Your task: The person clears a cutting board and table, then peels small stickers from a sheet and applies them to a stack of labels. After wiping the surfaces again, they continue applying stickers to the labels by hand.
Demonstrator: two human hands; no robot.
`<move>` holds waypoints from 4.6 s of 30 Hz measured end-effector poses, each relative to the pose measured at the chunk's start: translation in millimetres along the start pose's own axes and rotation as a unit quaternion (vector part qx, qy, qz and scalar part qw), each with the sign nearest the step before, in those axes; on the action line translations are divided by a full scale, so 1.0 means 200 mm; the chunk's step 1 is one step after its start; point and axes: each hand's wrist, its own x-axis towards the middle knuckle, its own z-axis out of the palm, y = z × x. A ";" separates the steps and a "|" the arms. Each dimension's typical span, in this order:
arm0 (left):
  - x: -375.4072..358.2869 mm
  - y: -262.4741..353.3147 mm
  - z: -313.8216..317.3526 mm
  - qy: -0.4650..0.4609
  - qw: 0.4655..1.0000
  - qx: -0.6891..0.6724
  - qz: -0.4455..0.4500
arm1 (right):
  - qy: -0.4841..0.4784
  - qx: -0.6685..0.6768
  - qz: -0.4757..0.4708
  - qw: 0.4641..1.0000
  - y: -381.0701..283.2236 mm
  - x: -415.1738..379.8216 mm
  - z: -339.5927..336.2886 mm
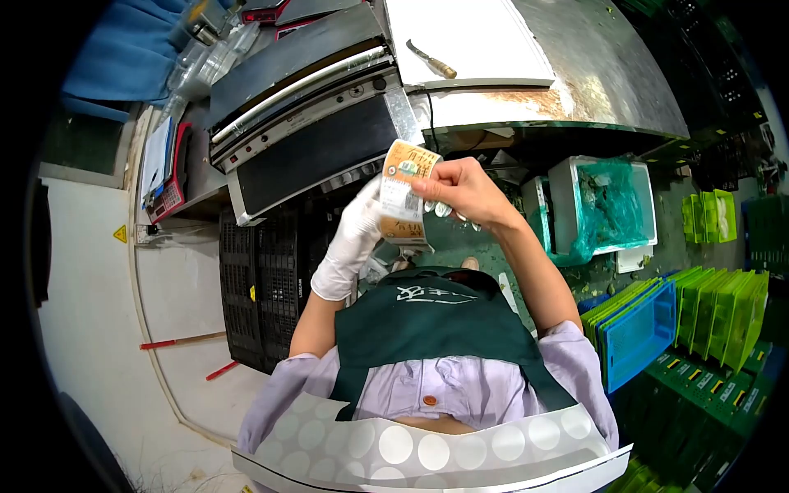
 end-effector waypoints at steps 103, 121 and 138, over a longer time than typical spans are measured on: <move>0.05 -0.16 -0.07 -0.033 0.981 0.163 -0.101 | 0.167 0.110 0.041 0.979 0.24 0.03 0.00; 0.09 -0.15 0.01 0.138 0.977 0.139 -0.088 | 0.075 -0.044 -0.085 0.993 0.19 0.00 0.10; 0.10 -0.22 0.08 0.116 0.983 0.128 0.064 | 0.235 0.054 -0.044 0.969 0.32 -0.04 0.02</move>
